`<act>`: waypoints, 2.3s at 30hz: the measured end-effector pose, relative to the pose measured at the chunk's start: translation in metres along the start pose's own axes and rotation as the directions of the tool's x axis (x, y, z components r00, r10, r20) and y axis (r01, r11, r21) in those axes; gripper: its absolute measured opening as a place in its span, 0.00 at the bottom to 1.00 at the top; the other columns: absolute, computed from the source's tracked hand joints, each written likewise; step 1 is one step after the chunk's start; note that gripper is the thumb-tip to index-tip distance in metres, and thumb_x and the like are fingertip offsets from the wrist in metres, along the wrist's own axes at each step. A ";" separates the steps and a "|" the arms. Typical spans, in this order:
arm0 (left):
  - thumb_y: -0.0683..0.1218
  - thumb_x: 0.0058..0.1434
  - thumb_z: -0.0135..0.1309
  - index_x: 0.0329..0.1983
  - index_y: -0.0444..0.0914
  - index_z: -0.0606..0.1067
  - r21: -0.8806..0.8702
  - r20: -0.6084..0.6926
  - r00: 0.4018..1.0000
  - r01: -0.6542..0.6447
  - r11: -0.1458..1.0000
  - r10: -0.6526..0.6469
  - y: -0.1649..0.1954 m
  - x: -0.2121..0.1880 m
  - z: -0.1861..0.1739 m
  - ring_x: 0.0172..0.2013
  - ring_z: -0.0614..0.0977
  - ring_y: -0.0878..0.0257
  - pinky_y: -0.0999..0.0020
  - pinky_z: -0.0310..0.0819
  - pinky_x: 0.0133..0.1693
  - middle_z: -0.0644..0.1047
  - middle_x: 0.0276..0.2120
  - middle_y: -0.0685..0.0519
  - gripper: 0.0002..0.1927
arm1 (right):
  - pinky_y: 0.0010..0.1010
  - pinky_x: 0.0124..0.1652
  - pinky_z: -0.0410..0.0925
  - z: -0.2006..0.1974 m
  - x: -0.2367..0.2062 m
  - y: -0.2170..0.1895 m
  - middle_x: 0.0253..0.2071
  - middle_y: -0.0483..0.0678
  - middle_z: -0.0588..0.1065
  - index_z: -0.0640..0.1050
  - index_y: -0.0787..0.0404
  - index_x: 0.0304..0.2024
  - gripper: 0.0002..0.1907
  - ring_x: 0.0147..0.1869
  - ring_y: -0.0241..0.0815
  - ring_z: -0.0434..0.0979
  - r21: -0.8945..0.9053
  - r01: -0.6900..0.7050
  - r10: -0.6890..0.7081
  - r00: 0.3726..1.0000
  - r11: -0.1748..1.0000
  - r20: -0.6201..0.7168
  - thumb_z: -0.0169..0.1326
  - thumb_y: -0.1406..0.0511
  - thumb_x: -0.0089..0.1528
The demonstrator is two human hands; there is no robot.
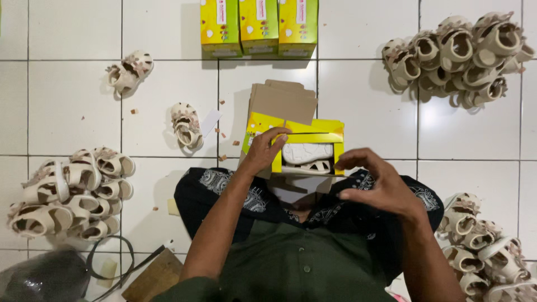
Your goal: The person sits on a tiled floor and repeatedly assembles small yellow and green shoe boxes. They pick up pairs of white sandals from piles on the floor, place them into the boxes, and close the lids. The completed boxes are stacked nearby.
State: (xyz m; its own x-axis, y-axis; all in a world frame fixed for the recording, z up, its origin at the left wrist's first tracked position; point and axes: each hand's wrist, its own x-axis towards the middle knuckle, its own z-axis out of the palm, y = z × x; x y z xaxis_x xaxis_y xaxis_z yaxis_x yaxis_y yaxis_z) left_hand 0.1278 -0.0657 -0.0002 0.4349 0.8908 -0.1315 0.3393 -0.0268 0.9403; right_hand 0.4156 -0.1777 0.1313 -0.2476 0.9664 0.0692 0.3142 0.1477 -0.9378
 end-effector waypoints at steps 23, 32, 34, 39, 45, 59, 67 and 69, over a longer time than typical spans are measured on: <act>0.51 0.57 0.65 0.53 0.39 0.79 0.109 -0.061 0.984 -0.160 0.981 0.167 0.035 0.002 0.018 0.61 0.76 0.50 0.57 0.68 0.62 0.76 0.58 0.45 0.22 | 0.36 0.41 0.70 0.062 0.042 0.102 0.43 0.60 0.79 0.82 0.65 0.50 0.16 0.40 0.47 0.76 0.361 -0.440 0.543 0.795 0.822 -0.269 0.60 0.66 0.60; 0.48 0.60 0.64 0.44 0.37 0.83 -0.138 -0.078 0.988 -0.143 0.980 0.134 0.034 -0.002 0.019 0.63 0.76 0.52 0.57 0.65 0.65 0.79 0.56 0.47 0.13 | 0.40 0.67 0.62 0.055 0.041 0.124 0.55 0.55 0.79 0.83 0.68 0.38 0.10 0.78 0.57 0.62 0.523 -0.101 0.278 0.922 0.846 -0.271 0.56 0.66 0.63; 0.48 0.62 0.63 0.43 0.37 0.83 -0.145 -0.077 0.989 -0.133 0.980 0.123 0.034 -0.003 0.020 0.63 0.76 0.52 0.58 0.64 0.66 0.79 0.56 0.47 0.11 | 0.37 0.59 0.69 0.056 0.042 0.122 0.54 0.56 0.79 0.82 0.69 0.37 0.07 0.74 0.52 0.67 0.465 -0.125 0.278 0.920 0.877 -0.276 0.58 0.69 0.63; 0.49 0.64 0.61 0.49 0.38 0.79 -0.232 -0.082 0.996 -0.062 0.971 0.044 0.034 0.001 0.021 0.57 0.79 0.58 0.63 0.71 0.60 0.79 0.53 0.49 0.14 | 0.26 0.31 0.70 0.058 0.051 0.106 0.44 0.52 0.81 0.81 0.66 0.42 0.07 0.33 0.37 0.75 0.467 -0.355 0.512 0.817 0.810 -0.266 0.58 0.70 0.61; 0.49 0.65 0.60 0.42 0.34 0.79 -0.197 -0.163 0.987 -0.024 0.980 -0.009 0.026 0.007 0.023 0.49 0.83 0.59 0.67 0.75 0.53 0.80 0.48 0.47 0.12 | 0.23 0.30 0.69 0.054 0.055 0.093 0.34 0.49 0.79 0.83 0.69 0.42 0.09 0.29 0.33 0.73 0.403 -0.434 0.543 0.814 0.806 -0.209 0.59 0.69 0.63; 0.52 0.68 0.57 0.39 0.32 0.79 -0.060 -0.335 0.942 -0.054 0.997 0.031 0.027 -0.005 0.019 0.38 0.85 0.59 0.65 0.76 0.44 0.84 0.35 0.48 0.16 | 0.32 0.39 0.74 0.046 0.047 0.079 0.39 0.55 0.80 0.76 0.67 0.52 0.31 0.41 0.43 0.82 0.197 -0.608 0.638 0.751 0.769 -0.171 0.64 0.52 0.55; 0.51 0.70 0.55 0.39 0.31 0.78 0.085 -0.396 0.893 -0.197 0.977 0.214 0.021 -0.001 0.024 0.38 0.83 0.54 0.64 0.76 0.42 0.82 0.36 0.44 0.16 | 0.36 0.47 0.74 0.043 0.053 0.081 0.42 0.59 0.77 0.69 0.67 0.59 0.41 0.47 0.49 0.80 0.263 -0.688 0.732 0.666 0.677 -0.143 0.68 0.53 0.51; 0.51 0.69 0.55 0.38 0.31 0.78 0.065 -0.397 0.898 -0.182 0.981 0.193 0.021 -0.001 0.023 0.37 0.84 0.54 0.63 0.76 0.41 0.82 0.34 0.44 0.16 | 0.35 0.48 0.73 0.050 0.052 0.076 0.42 0.59 0.79 0.68 0.65 0.60 0.42 0.47 0.48 0.81 0.267 -0.688 0.735 0.658 0.675 -0.161 0.68 0.53 0.50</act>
State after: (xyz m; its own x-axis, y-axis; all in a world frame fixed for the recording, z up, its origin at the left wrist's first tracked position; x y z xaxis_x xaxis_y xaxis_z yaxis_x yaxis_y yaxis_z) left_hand 0.1540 -0.0779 0.0124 0.1249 0.9743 0.1877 0.3085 -0.2179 0.9259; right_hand 0.3808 -0.1263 0.0472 0.2158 0.7787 -0.5891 0.1378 -0.6215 -0.7712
